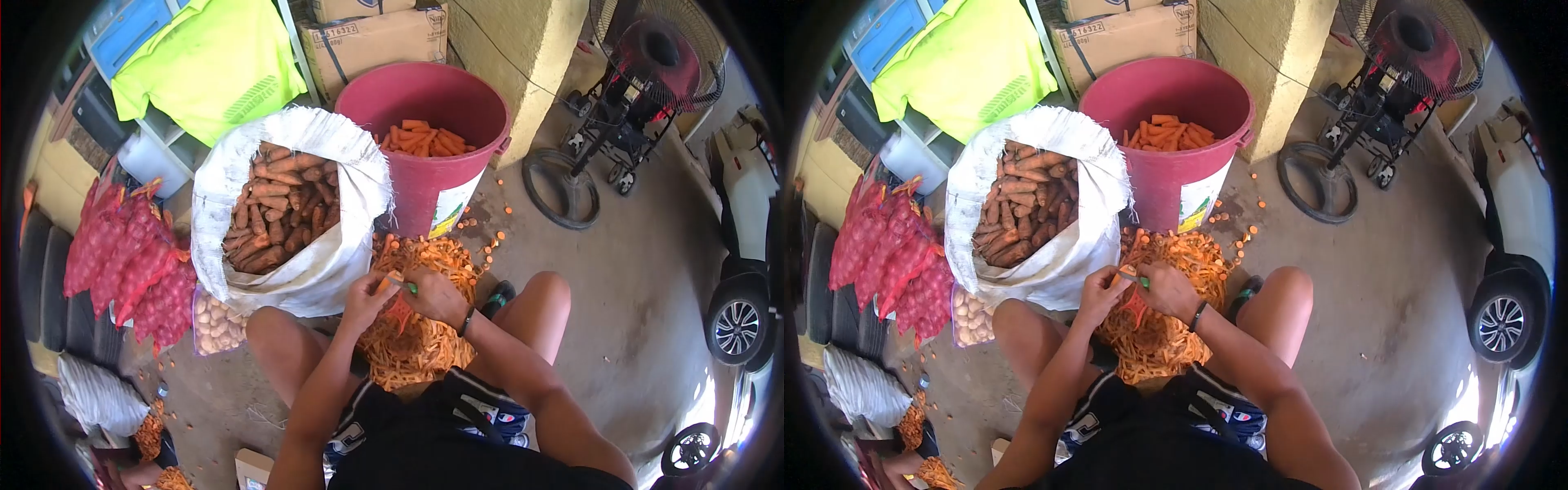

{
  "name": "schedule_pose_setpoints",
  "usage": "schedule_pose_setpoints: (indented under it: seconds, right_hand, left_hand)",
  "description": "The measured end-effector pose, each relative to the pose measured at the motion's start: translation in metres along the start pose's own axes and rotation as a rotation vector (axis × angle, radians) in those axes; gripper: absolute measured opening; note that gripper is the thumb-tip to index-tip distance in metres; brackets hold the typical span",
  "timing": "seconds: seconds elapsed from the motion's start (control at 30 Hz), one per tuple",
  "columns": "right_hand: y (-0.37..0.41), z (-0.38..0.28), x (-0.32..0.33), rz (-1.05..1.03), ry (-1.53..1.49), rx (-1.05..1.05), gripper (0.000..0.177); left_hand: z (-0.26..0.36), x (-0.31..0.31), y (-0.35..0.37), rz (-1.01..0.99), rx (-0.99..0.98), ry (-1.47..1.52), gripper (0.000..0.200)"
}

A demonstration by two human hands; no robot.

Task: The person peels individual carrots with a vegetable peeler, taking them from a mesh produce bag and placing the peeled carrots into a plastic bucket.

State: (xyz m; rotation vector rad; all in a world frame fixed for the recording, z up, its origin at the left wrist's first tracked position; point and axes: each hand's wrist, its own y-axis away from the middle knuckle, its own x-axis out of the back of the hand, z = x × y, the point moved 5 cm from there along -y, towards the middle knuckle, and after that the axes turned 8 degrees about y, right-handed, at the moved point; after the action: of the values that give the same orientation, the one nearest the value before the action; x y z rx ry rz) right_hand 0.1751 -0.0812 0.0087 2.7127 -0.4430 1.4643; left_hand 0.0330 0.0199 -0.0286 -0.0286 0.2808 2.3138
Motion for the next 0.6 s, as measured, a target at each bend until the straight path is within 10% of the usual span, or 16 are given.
schedule_pose_setpoints:
  seconds: [0.23, 0.43, 0.6]
  right_hand:
    - [-0.006, 0.089, -0.068, -0.243, 0.118, -0.120, 0.026]
    - [0.007, 0.083, -0.089, -0.686, 0.278, 0.023, 0.032]
    - [0.011, 0.071, -0.108, -0.786, 0.213, 0.023, 0.023]
  left_hand:
    - [0.027, -0.014, 0.013, -0.138, -0.237, -0.037, 0.024]
    - [0.048, 0.015, -0.018, -0.155, 0.086, -0.400, 0.034]
    - [0.171, 0.005, -0.092, -0.190, 0.003, -0.426, 0.045]
